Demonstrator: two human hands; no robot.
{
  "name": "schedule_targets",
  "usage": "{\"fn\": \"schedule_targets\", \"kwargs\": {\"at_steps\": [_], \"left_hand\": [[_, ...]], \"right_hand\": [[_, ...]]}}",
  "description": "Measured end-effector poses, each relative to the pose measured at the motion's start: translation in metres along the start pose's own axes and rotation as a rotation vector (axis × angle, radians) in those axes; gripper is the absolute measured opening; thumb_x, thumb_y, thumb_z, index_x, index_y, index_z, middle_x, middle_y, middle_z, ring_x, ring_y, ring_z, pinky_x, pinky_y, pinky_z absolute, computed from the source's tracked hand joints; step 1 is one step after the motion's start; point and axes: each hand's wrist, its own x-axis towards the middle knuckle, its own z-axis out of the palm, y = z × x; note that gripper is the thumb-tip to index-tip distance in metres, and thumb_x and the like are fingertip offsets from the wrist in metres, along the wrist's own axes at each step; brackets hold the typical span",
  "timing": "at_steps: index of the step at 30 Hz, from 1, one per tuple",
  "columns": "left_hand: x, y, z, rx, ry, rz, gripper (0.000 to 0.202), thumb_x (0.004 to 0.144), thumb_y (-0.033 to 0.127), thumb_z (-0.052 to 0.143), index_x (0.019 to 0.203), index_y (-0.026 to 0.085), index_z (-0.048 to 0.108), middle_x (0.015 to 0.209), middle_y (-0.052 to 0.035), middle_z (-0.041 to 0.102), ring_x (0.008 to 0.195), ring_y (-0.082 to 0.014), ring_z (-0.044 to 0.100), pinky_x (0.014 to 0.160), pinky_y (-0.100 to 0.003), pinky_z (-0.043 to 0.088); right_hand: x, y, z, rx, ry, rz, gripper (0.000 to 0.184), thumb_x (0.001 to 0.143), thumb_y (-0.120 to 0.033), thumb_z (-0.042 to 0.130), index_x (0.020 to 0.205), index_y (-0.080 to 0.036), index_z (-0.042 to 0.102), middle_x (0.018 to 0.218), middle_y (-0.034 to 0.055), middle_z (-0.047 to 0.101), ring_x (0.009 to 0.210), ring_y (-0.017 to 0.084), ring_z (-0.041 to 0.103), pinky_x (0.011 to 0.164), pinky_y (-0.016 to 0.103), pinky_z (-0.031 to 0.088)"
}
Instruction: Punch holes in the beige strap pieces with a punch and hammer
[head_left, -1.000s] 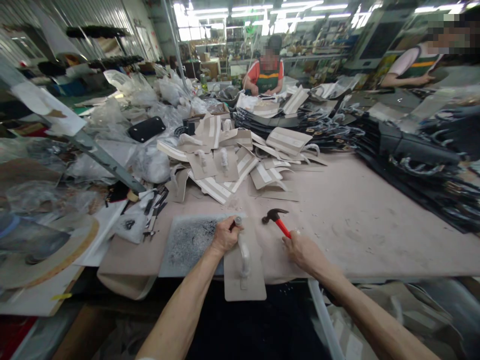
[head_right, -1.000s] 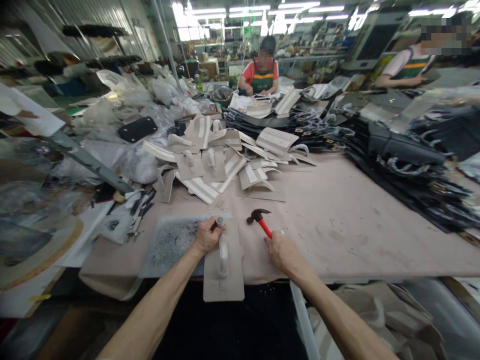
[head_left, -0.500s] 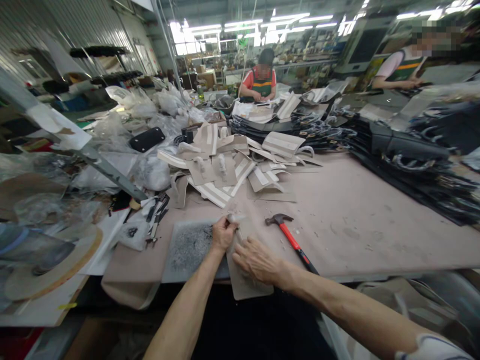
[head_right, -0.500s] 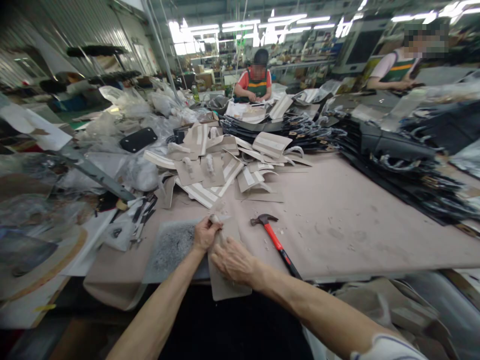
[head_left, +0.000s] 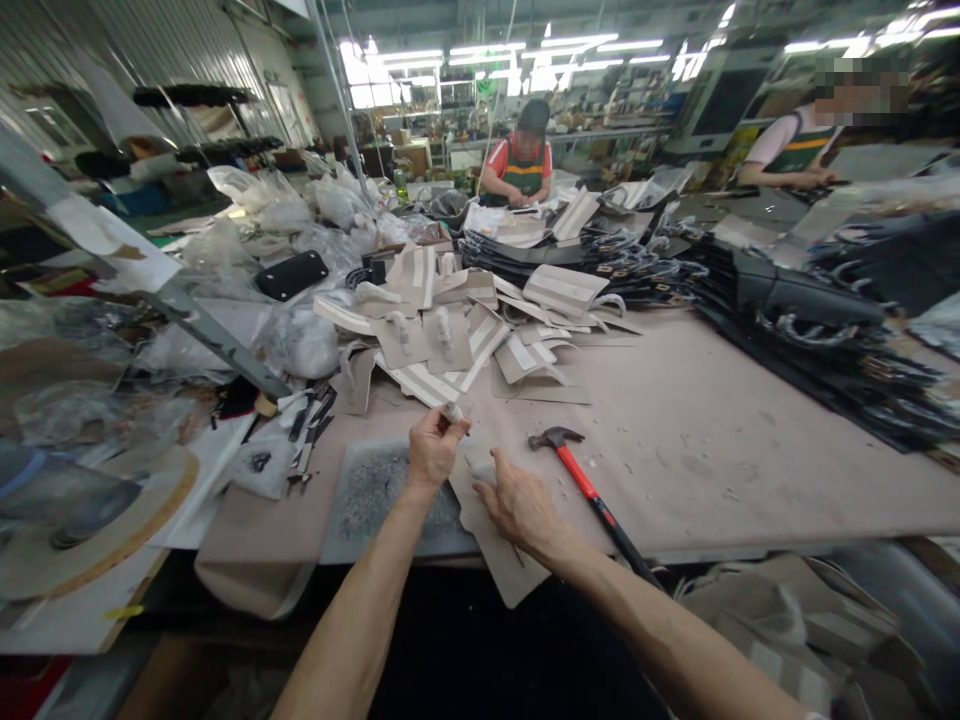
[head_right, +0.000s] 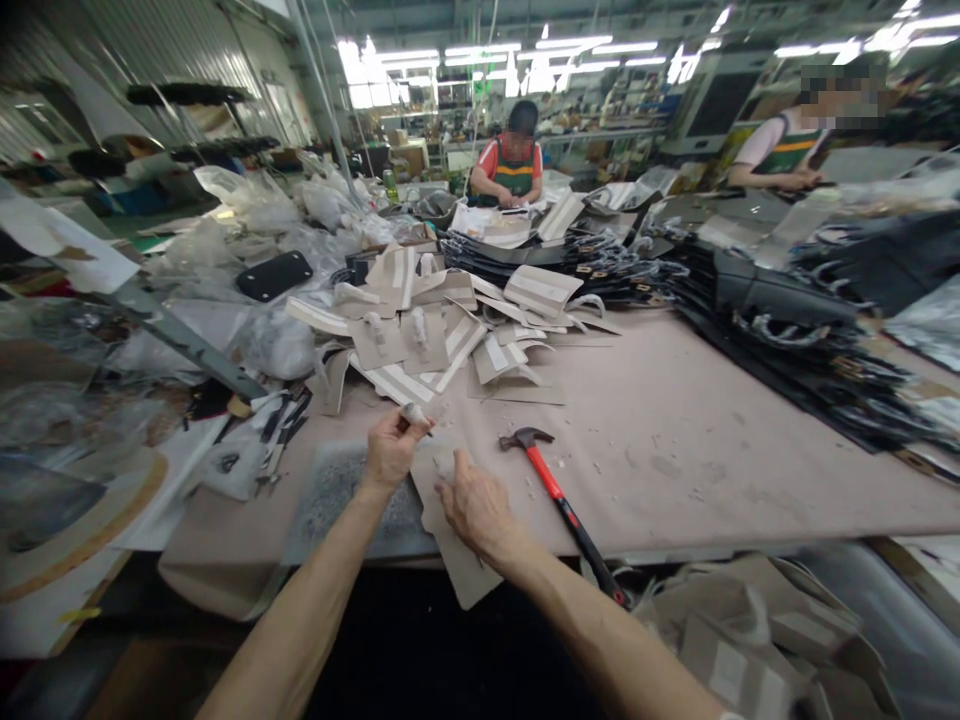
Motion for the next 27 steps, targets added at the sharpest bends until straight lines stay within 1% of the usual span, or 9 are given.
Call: {"fn": "schedule_targets", "kwargs": {"at_steps": [3, 5, 9, 12, 18, 20, 22, 25, 27], "left_hand": [[-0.009, -0.027, 0.010, 0.028, -0.097, -0.070, 0.019, 0.073, 0.032, 0.072, 0.082, 0.016, 0.066, 0.074, -0.0002, 0.069, 0.066, -0.0119, 0.063, 0.065, -0.021, 0.051], [-0.009, -0.037, 0.013, 0.046, -0.125, -0.079, 0.017, 0.073, 0.030, 0.071, 0.082, 0.016, 0.066, 0.074, -0.0001, 0.069, 0.066, -0.0121, 0.063, 0.065, -0.022, 0.051], [-0.004, -0.045, 0.014, 0.078, -0.154, -0.057, 0.015, 0.073, 0.028, 0.070, 0.083, 0.017, 0.067, 0.077, -0.0008, 0.070, 0.069, -0.0131, 0.064, 0.066, -0.022, 0.051], [-0.002, -0.051, 0.017, 0.114, -0.171, -0.066, 0.013, 0.073, 0.027, 0.069, 0.080, 0.017, 0.066, 0.072, 0.0000, 0.068, 0.066, -0.0127, 0.062, 0.064, -0.022, 0.050], [-0.008, -0.067, 0.018, 0.054, -0.162, -0.133, 0.015, 0.073, 0.030, 0.069, 0.081, 0.018, 0.065, 0.073, 0.0006, 0.069, 0.065, -0.0122, 0.062, 0.063, -0.021, 0.051], [-0.010, -0.068, 0.017, 0.036, -0.166, -0.143, 0.016, 0.074, 0.031, 0.070, 0.083, 0.017, 0.066, 0.075, -0.0003, 0.071, 0.067, -0.0125, 0.063, 0.064, -0.021, 0.051], [-0.011, -0.070, 0.015, 0.032, -0.176, -0.143, 0.017, 0.075, 0.031, 0.070, 0.084, 0.017, 0.066, 0.077, -0.0012, 0.071, 0.069, -0.0128, 0.064, 0.066, -0.021, 0.052], [-0.011, -0.073, 0.015, 0.040, -0.181, -0.143, 0.019, 0.076, 0.032, 0.070, 0.086, 0.017, 0.066, 0.079, -0.0015, 0.071, 0.070, -0.0132, 0.064, 0.068, -0.022, 0.051], [-0.011, -0.075, 0.015, 0.044, -0.189, -0.146, 0.018, 0.076, 0.031, 0.069, 0.087, 0.017, 0.065, 0.080, -0.0019, 0.071, 0.071, -0.0134, 0.065, 0.069, -0.022, 0.051]], "right_hand": [[0.004, -0.001, 0.011, 0.024, -0.049, 0.068, 0.037, 0.101, -0.042, 0.040, 0.128, -0.018, 0.050, 0.092, 0.0103, 0.073, 0.085, 0.025, 0.071, 0.069, 0.030, 0.046], [0.006, -0.001, 0.012, 0.025, -0.024, 0.114, 0.040, 0.102, -0.043, 0.035, 0.131, -0.019, 0.049, 0.091, 0.0101, 0.073, 0.085, 0.025, 0.071, 0.070, 0.031, 0.046], [0.010, 0.000, 0.011, 0.063, 0.045, 0.142, 0.045, 0.102, -0.046, 0.034, 0.136, -0.021, 0.047, 0.095, 0.0115, 0.073, 0.087, 0.026, 0.071, 0.072, 0.032, 0.047], [0.010, -0.001, 0.018, 0.150, 0.017, 0.154, 0.047, 0.100, -0.050, 0.037, 0.133, -0.019, 0.051, 0.095, 0.0120, 0.073, 0.087, 0.027, 0.071, 0.073, 0.033, 0.047], [0.006, 0.001, 0.033, 0.404, -0.005, 0.150, 0.059, 0.095, -0.052, 0.047, 0.139, -0.013, 0.046, 0.092, 0.0115, 0.072, 0.084, 0.026, 0.069, 0.073, 0.033, 0.048], [0.002, 0.011, 0.031, 0.520, 0.022, 0.133, 0.058, 0.096, -0.051, 0.045, 0.140, -0.014, 0.045, 0.093, 0.0087, 0.071, 0.082, 0.022, 0.067, 0.073, 0.030, 0.048], [-0.002, 0.030, 0.028, 0.497, 0.141, 0.153, 0.052, 0.097, -0.047, 0.043, 0.136, -0.014, 0.048, 0.099, 0.0092, 0.068, 0.086, 0.021, 0.065, 0.077, 0.031, 0.048], [-0.010, 0.074, 0.024, 0.184, 0.337, 0.218, 0.044, 0.096, -0.041, 0.046, 0.127, -0.012, 0.054, 0.109, 0.0149, 0.062, 0.098, 0.026, 0.060, 0.085, 0.036, 0.045], [-0.017, 0.105, 0.024, -0.030, 0.335, 0.269, 0.041, 0.094, -0.038, 0.048, 0.123, -0.010, 0.056, 0.108, 0.0173, 0.060, 0.098, 0.029, 0.057, 0.084, 0.038, 0.044]]}}
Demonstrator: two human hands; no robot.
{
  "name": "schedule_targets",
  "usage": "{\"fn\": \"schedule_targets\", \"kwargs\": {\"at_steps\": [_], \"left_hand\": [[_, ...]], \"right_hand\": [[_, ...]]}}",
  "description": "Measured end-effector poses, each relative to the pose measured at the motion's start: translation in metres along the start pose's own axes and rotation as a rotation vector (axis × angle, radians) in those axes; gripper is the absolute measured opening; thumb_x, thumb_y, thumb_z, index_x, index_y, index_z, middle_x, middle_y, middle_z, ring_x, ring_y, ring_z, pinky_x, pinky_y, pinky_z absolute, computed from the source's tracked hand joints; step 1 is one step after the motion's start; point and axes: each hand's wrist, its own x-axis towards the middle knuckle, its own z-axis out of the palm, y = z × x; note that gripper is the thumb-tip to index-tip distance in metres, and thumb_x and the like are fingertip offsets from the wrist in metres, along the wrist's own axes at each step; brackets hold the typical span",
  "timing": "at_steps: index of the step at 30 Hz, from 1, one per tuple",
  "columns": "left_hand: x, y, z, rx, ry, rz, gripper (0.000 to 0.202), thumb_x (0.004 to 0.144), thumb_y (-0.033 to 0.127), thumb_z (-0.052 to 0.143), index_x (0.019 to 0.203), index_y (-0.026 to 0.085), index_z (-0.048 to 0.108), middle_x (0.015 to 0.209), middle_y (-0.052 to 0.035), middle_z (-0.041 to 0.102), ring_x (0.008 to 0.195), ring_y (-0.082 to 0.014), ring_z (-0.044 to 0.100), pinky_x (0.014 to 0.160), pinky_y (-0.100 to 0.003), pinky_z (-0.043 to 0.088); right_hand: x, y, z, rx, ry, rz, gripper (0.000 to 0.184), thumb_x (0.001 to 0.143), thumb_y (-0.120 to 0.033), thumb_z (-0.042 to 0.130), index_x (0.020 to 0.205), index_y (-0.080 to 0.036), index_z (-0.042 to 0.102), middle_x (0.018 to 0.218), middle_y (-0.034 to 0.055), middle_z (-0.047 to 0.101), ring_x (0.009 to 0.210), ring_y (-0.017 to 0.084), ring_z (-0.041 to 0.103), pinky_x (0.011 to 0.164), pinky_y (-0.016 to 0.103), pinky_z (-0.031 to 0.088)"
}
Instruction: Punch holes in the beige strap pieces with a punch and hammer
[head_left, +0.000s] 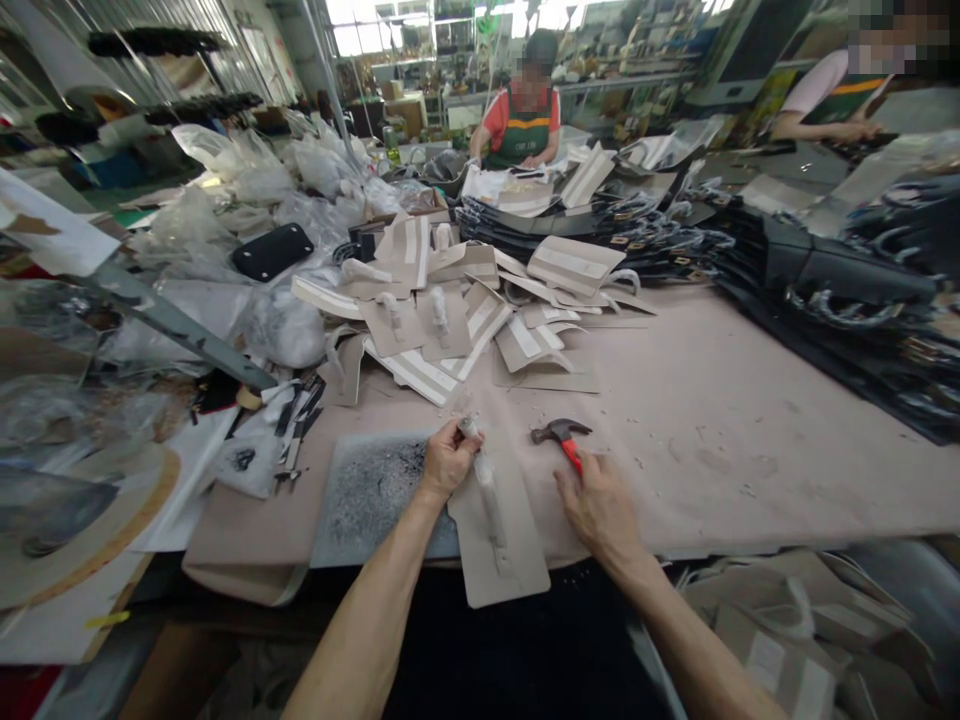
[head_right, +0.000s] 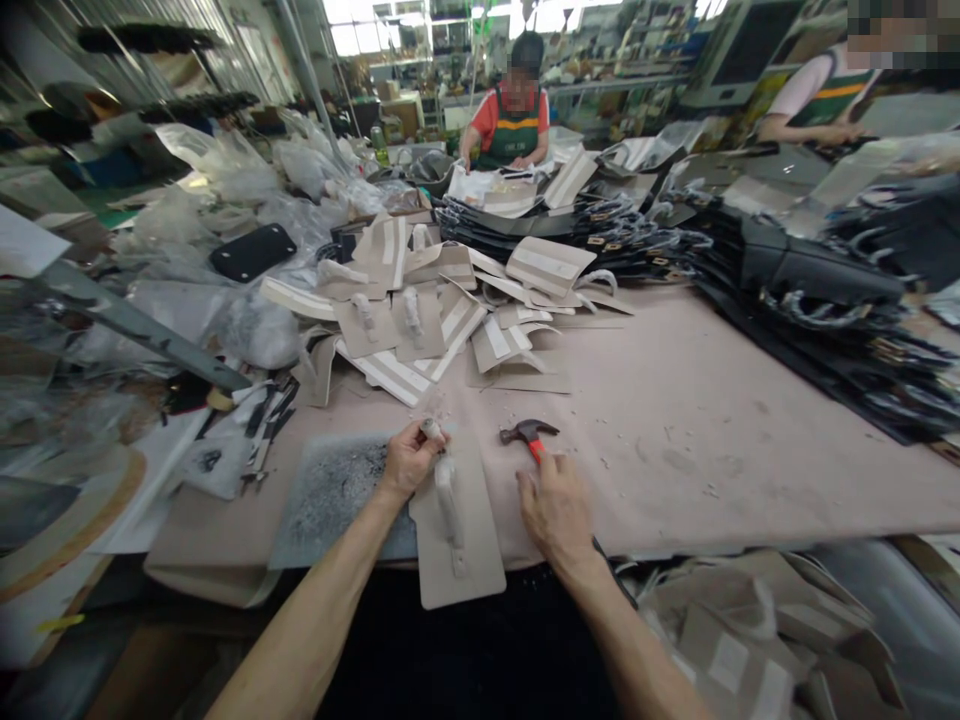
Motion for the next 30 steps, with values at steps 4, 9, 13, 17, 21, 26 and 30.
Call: {"fn": "schedule_targets", "kwargs": {"at_steps": [4, 9, 13, 17, 21, 26, 30], "left_hand": [[-0.001, 0.002, 0.001, 0.026, -0.004, 0.012, 0.017, 0.076, 0.029, 0.068, 0.087, 0.017, 0.066, 0.080, -0.0025, 0.071, 0.071, -0.0135, 0.064, 0.068, -0.022, 0.051], [-0.003, 0.008, 0.003, 0.067, 0.020, 0.021, 0.017, 0.076, 0.030, 0.068, 0.086, 0.017, 0.067, 0.080, -0.0025, 0.071, 0.071, -0.0133, 0.064, 0.068, -0.022, 0.050], [-0.003, 0.006, 0.005, 0.066, 0.042, 0.020, 0.020, 0.076, 0.032, 0.069, 0.087, 0.017, 0.067, 0.080, -0.0023, 0.071, 0.070, -0.0136, 0.064, 0.067, -0.022, 0.050], [-0.005, 0.004, 0.007, 0.125, 0.059, 0.052, 0.020, 0.075, 0.031, 0.069, 0.090, 0.017, 0.068, 0.080, -0.0028, 0.072, 0.071, -0.0143, 0.065, 0.068, -0.022, 0.050], [-0.010, 0.007, 0.007, 0.255, 0.069, 0.114, 0.018, 0.076, 0.028, 0.068, 0.090, 0.017, 0.069, 0.079, -0.0023, 0.072, 0.070, -0.0142, 0.064, 0.068, -0.022, 0.049], [-0.014, 0.013, 0.008, 0.350, 0.049, 0.187, 0.013, 0.078, 0.027, 0.065, 0.087, 0.018, 0.069, 0.072, 0.0007, 0.068, 0.065, -0.0120, 0.059, 0.065, -0.021, 0.045], [-0.015, 0.013, 0.008, 0.396, 0.055, 0.183, 0.011, 0.078, 0.028, 0.064, 0.081, 0.017, 0.067, 0.062, 0.0034, 0.060, 0.056, -0.0100, 0.052, 0.059, -0.020, 0.041]], "right_hand": [[-0.005, 0.043, 0.003, -0.194, -0.159, 0.044, 0.033, 0.095, -0.038, 0.049, 0.112, -0.012, 0.059, 0.098, 0.0141, 0.059, 0.089, 0.026, 0.057, 0.076, 0.034, 0.041], [-0.006, 0.049, 0.002, -0.096, -0.302, 0.121, 0.024, 0.097, -0.033, 0.044, 0.106, -0.015, 0.056, 0.094, 0.0103, 0.060, 0.082, 0.022, 0.059, 0.068, 0.031, 0.037], [0.002, 0.040, -0.004, 0.204, -0.428, 0.252, 0.013, 0.088, -0.031, 0.054, 0.088, -0.018, 0.054, 0.074, 0.0027, 0.057, 0.069, 0.017, 0.054, 0.062, 0.028, 0.034], [0.002, 0.022, -0.009, 1.000, -0.657, 0.632, 0.014, 0.082, -0.027, 0.055, 0.076, -0.021, 0.045, 0.060, -0.0052, 0.047, 0.049, 0.010, 0.043, 0.048, 0.023, 0.034], [0.000, -0.006, -0.025, 1.273, -0.695, 0.745, 0.017, 0.088, -0.037, 0.047, 0.081, -0.023, 0.042, 0.058, -0.0095, 0.037, 0.038, 0.007, 0.030, 0.038, 0.020, 0.028], [0.008, -0.032, -0.056, 0.758, -0.296, 0.083, 0.034, 0.095, -0.053, 0.036, 0.080, -0.023, 0.044, 0.056, -0.0048, 0.044, 0.045, 0.011, 0.040, 0.046, 0.023, 0.027], [0.022, -0.040, -0.078, 0.158, -0.230, -0.281, 0.026, 0.097, -0.040, 0.040, 0.084, -0.021, 0.051, 0.056, 0.0000, 0.052, 0.046, 0.014, 0.042, 0.050, 0.027, 0.017]]}}
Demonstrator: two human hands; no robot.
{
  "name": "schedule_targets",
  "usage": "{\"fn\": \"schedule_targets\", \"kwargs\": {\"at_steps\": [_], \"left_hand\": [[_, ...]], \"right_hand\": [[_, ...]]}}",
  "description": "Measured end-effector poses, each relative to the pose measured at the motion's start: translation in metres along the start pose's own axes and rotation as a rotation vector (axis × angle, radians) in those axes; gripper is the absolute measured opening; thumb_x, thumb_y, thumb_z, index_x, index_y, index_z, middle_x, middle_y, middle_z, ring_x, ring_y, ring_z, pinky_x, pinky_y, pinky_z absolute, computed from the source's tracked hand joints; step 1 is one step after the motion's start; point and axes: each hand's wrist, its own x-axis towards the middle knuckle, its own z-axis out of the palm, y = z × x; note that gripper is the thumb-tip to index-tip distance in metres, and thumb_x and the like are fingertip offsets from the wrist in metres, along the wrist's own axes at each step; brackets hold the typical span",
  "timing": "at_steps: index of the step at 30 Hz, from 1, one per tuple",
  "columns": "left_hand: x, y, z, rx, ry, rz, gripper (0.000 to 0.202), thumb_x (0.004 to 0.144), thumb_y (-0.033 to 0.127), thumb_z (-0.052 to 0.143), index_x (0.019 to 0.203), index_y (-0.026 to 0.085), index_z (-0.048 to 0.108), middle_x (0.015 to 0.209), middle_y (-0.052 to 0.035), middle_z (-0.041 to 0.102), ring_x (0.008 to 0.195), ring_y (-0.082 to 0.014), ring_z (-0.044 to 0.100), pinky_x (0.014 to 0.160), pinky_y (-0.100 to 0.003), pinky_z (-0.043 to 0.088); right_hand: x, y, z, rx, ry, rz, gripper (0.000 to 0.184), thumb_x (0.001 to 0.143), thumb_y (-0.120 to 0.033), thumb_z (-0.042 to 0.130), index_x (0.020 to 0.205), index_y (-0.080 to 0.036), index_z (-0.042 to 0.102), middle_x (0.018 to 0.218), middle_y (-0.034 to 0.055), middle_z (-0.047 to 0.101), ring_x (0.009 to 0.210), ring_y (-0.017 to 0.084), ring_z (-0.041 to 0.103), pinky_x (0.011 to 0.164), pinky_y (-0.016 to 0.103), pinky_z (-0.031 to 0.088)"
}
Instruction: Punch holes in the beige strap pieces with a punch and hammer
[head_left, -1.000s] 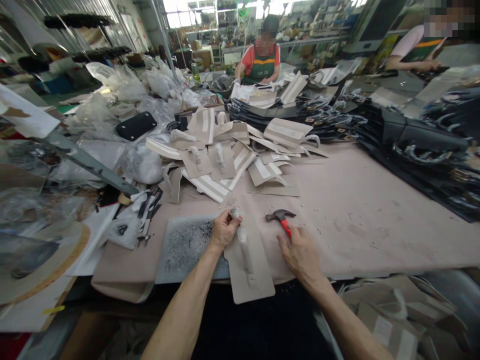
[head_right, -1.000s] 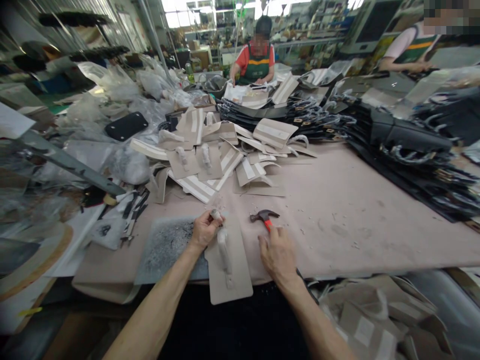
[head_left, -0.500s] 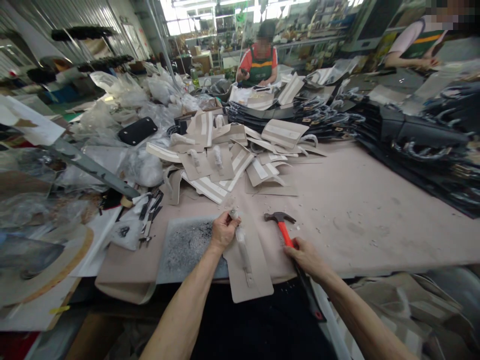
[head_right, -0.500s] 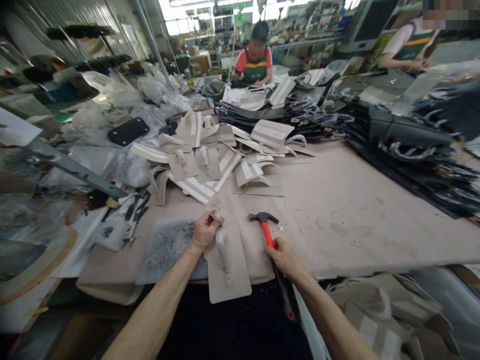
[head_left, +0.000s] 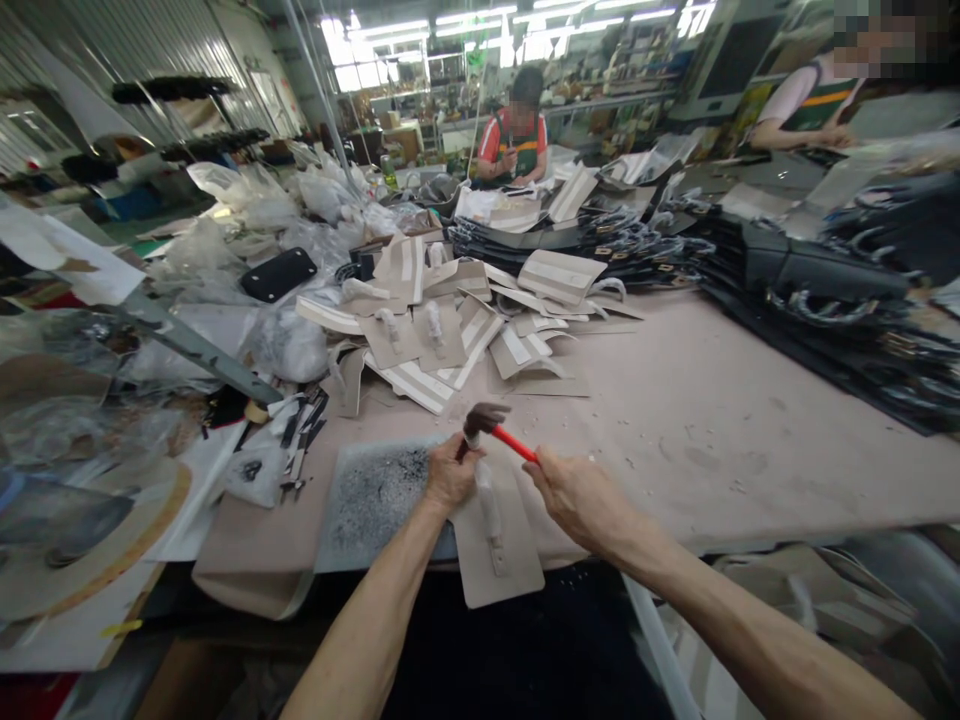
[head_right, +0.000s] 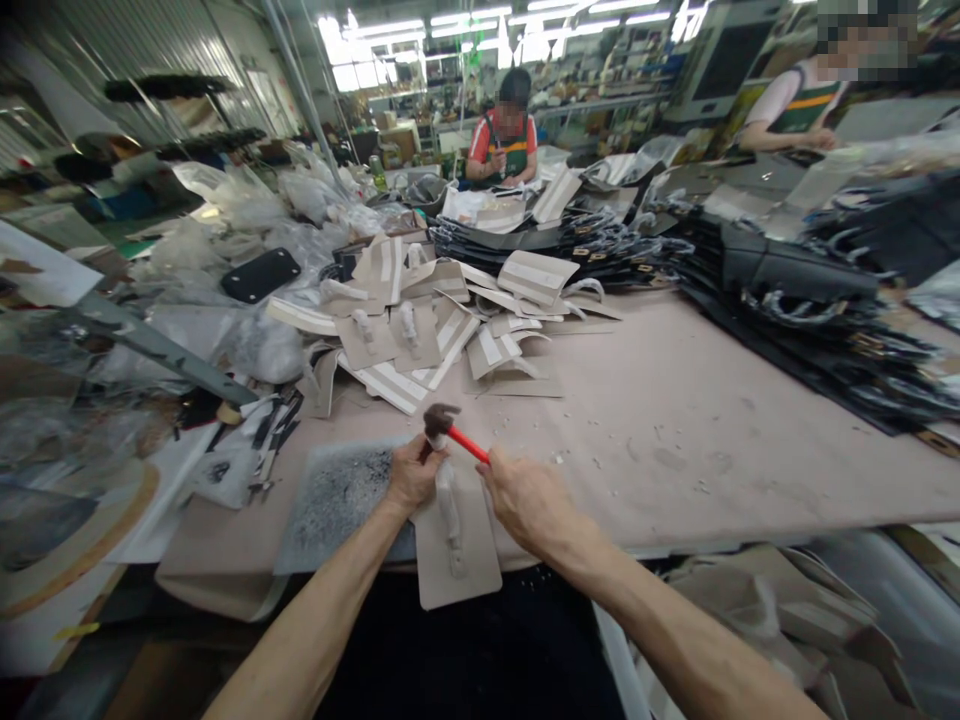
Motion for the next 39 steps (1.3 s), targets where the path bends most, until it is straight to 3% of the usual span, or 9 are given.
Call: {"fn": "schedule_targets", "kwargs": {"at_steps": [3, 8, 15, 19, 25, 29, 31, 35, 39], "left_hand": [[0.000, -0.001, 0.000, -0.008, -0.015, 0.009, 0.012, 0.079, 0.027, 0.063, 0.083, 0.017, 0.068, 0.065, 0.0027, 0.061, 0.058, -0.0105, 0.053, 0.060, -0.020, 0.041], [0.001, -0.001, 0.000, -0.045, -0.027, 0.023, 0.016, 0.079, 0.028, 0.063, 0.091, 0.018, 0.069, 0.072, 0.0006, 0.066, 0.065, -0.0120, 0.058, 0.065, -0.020, 0.045], [0.001, -0.003, -0.001, 0.002, -0.047, 0.021, 0.012, 0.078, 0.023, 0.062, 0.086, 0.019, 0.070, 0.067, 0.0027, 0.063, 0.060, -0.0106, 0.053, 0.060, -0.019, 0.042], [0.000, -0.003, -0.001, 0.008, -0.040, 0.053, 0.011, 0.079, 0.025, 0.063, 0.084, 0.018, 0.069, 0.068, 0.0012, 0.065, 0.061, -0.0112, 0.056, 0.061, -0.020, 0.043], [0.001, -0.001, -0.002, 0.005, -0.051, 0.030, 0.012, 0.078, 0.027, 0.066, 0.087, 0.019, 0.069, 0.070, 0.0010, 0.066, 0.063, -0.0116, 0.057, 0.064, -0.020, 0.044], [0.000, 0.001, -0.002, 0.005, -0.041, 0.017, 0.014, 0.077, 0.030, 0.067, 0.085, 0.019, 0.069, 0.070, 0.0014, 0.065, 0.063, -0.0117, 0.056, 0.065, -0.021, 0.044], [0.000, 0.001, -0.002, -0.017, -0.039, 0.016, 0.015, 0.077, 0.031, 0.067, 0.085, 0.018, 0.069, 0.070, 0.0010, 0.065, 0.064, -0.0122, 0.056, 0.065, -0.021, 0.045], [0.004, -0.008, -0.003, -0.146, 0.041, -0.073, 0.019, 0.077, 0.035, 0.067, 0.086, 0.018, 0.068, 0.070, 0.0006, 0.067, 0.065, -0.0134, 0.059, 0.064, -0.022, 0.048], [0.011, -0.020, -0.002, -0.305, 0.312, -0.229, 0.030, 0.076, 0.045, 0.069, 0.081, 0.016, 0.066, 0.069, -0.0008, 0.068, 0.062, -0.0143, 0.060, 0.060, -0.023, 0.049]], "right_hand": [[0.008, -0.009, -0.029, -0.110, 0.013, -0.075, 0.025, 0.098, -0.039, 0.041, 0.084, -0.021, 0.050, 0.054, -0.0015, 0.051, 0.043, 0.012, 0.038, 0.049, 0.027, 0.015], [0.011, -0.023, -0.045, 0.132, 0.495, -0.021, 0.034, 0.102, -0.044, 0.024, 0.087, -0.021, 0.045, 0.060, -0.0009, 0.051, 0.048, 0.012, 0.043, 0.050, 0.025, 0.026], [0.000, 0.013, -0.006, -0.207, -0.175, 0.000, 0.029, 0.100, -0.040, 0.037, 0.088, -0.020, 0.053, 0.057, -0.0003, 0.053, 0.045, 0.012, 0.041, 0.050, 0.029, 0.016], [-0.001, 0.044, 0.005, -0.156, -0.163, 0.138, 0.033, 0.102, -0.042, 0.033, 0.091, -0.019, 0.054, 0.063, 0.0015, 0.058, 0.053, 0.014, 0.049, 0.053, 0.028, 0.022], [-0.017, 0.081, 0.060, -0.158, -0.154, 0.246, 0.031, 0.100, -0.035, 0.036, 0.096, -0.014, 0.058, 0.084, 0.0105, 0.064, 0.072, 0.021, 0.060, 0.064, 0.030, 0.038], [-0.014, 0.043, 0.066, -0.137, 0.130, -0.055, 0.043, 0.092, -0.024, 0.048, 0.134, -0.013, 0.045, 0.122, 0.0182, 0.055, 0.105, 0.028, 0.057, 0.084, 0.037, 0.046], [-0.007, 0.012, 0.064, -0.012, 0.116, -0.297, 0.051, 0.088, -0.014, 0.047, 0.139, -0.019, 0.041, 0.131, 0.0143, 0.051, 0.109, 0.023, 0.055, 0.089, 0.035, 0.046], [0.001, -0.029, 0.078, -0.048, -0.064, -0.497, 0.033, 0.083, -0.006, 0.046, 0.108, -0.022, 0.059, 0.110, 0.0067, 0.060, 0.089, 0.018, 0.056, 0.077, 0.029, 0.045], [0.000, -0.017, 0.088, -0.193, -0.052, -0.380, 0.023, 0.078, -0.003, 0.048, 0.091, -0.019, 0.059, 0.097, 0.0065, 0.062, 0.075, 0.018, 0.055, 0.067, 0.029, 0.038]]}}
